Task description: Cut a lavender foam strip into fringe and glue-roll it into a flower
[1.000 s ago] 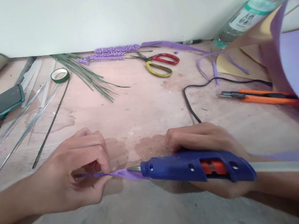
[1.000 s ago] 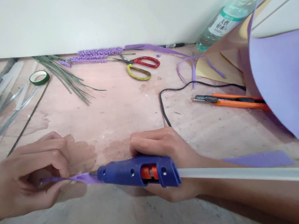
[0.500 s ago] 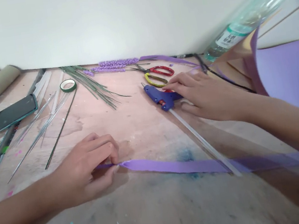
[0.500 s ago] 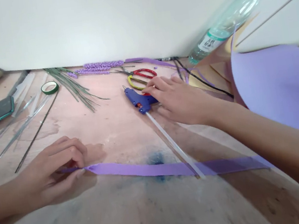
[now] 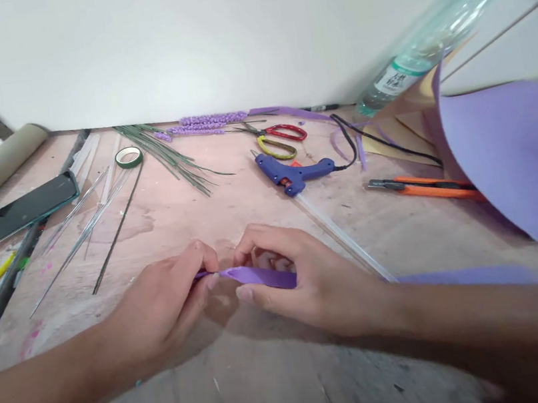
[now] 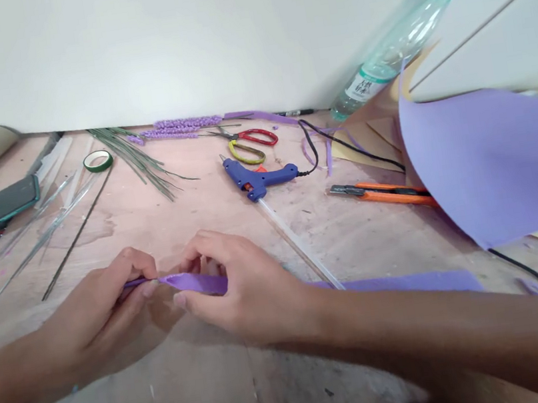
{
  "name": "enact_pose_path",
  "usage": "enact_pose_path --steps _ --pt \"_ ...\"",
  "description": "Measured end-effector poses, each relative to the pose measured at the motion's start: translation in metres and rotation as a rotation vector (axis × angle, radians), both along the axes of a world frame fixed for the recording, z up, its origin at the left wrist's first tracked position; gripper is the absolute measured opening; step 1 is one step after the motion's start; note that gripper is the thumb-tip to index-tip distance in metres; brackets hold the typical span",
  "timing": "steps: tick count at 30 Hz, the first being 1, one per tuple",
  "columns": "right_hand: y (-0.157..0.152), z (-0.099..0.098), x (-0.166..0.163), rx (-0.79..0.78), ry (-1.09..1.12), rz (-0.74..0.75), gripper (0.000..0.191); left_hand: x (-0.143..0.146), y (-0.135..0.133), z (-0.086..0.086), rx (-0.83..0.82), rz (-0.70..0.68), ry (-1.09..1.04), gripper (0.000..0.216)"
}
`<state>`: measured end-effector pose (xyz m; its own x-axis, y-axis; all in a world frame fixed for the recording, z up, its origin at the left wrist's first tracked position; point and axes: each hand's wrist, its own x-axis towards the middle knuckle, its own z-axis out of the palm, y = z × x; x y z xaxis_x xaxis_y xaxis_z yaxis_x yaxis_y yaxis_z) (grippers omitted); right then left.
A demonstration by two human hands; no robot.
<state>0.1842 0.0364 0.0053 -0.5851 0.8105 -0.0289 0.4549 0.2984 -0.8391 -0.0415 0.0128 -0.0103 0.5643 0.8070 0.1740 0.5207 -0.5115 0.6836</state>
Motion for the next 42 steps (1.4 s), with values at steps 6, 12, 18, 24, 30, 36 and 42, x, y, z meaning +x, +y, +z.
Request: enact_pose_path --steps 6,12,18,24,30,36,42 --pt "-0.005 -0.016 0.001 0.226 0.177 -0.027 0.010 0.005 -0.006 0.002 -0.069 0.005 -0.092 0.007" --pt "-0.008 -0.022 0.002 0.316 0.234 -0.008 0.007 0.005 -0.007 -0.002 0.090 0.005 -0.055 0.007" --pt "-0.013 -0.022 0.004 0.318 0.206 0.046 0.003 0.006 -0.006 -0.005 0.139 -0.005 -0.130 0.007" --pt "-0.015 -0.025 0.009 0.404 0.200 0.062 0.007 0.004 -0.004 -0.001 0.146 -0.065 -0.123 0.005" --pt "-0.016 -0.027 0.009 0.479 0.254 0.074 0.009 0.005 0.000 0.002 0.241 -0.099 -0.152 0.013" --pt "-0.016 -0.026 0.007 0.512 0.298 0.074 0.011 0.005 -0.002 0.002 0.272 -0.074 -0.169 0.016" --pt "-0.017 -0.029 0.009 0.465 0.289 0.100 0.008 0.006 -0.004 0.002 0.194 -0.057 -0.196 0.016"
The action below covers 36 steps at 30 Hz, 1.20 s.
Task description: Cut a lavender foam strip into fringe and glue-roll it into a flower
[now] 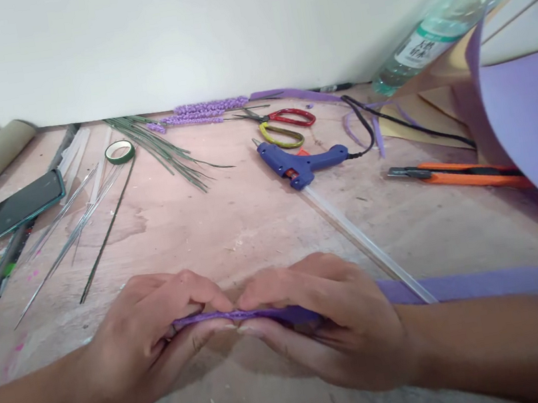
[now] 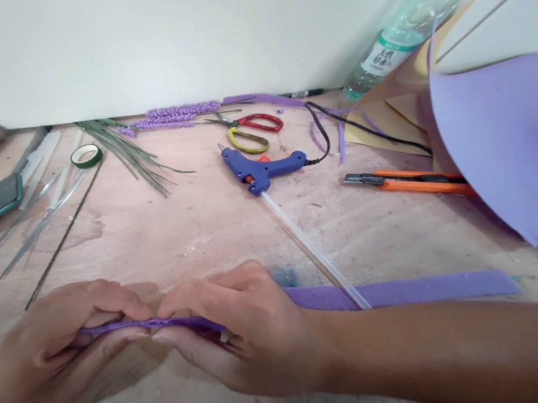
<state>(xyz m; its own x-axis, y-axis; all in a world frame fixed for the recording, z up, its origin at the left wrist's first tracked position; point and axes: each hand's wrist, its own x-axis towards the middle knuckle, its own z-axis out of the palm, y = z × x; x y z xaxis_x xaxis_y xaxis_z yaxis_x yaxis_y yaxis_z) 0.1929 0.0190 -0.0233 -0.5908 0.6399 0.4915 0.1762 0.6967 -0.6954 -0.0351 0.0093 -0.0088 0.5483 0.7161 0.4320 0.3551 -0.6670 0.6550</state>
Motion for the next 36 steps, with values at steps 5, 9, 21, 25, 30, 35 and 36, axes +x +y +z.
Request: enact_pose_path --steps 5,9,21,25,30,35,36 --pt "0.000 -0.003 0.000 -0.017 0.040 0.065 0.011 0.001 0.000 0.000 -0.051 0.001 -0.014 0.016" --pt "0.000 -0.003 -0.001 -0.023 0.047 0.077 0.016 0.000 -0.001 0.004 -0.090 0.002 -0.006 0.019" --pt "0.000 -0.005 0.002 0.015 0.006 0.032 0.009 -0.003 0.000 0.006 -0.104 0.006 0.011 0.017" --pt "0.000 -0.004 0.003 0.041 0.014 0.029 0.009 -0.003 -0.002 0.006 -0.114 -0.007 -0.008 0.012" --pt "0.000 -0.003 0.002 0.054 0.019 0.036 0.008 0.000 -0.002 0.010 -0.086 -0.010 0.003 0.015" --pt "0.000 -0.004 0.002 0.099 0.015 0.039 0.006 0.000 -0.002 0.009 -0.084 -0.009 -0.019 0.017" --pt "0.000 -0.004 0.002 0.097 0.011 0.046 0.006 -0.001 -0.002 0.008 -0.090 -0.015 -0.022 0.017"
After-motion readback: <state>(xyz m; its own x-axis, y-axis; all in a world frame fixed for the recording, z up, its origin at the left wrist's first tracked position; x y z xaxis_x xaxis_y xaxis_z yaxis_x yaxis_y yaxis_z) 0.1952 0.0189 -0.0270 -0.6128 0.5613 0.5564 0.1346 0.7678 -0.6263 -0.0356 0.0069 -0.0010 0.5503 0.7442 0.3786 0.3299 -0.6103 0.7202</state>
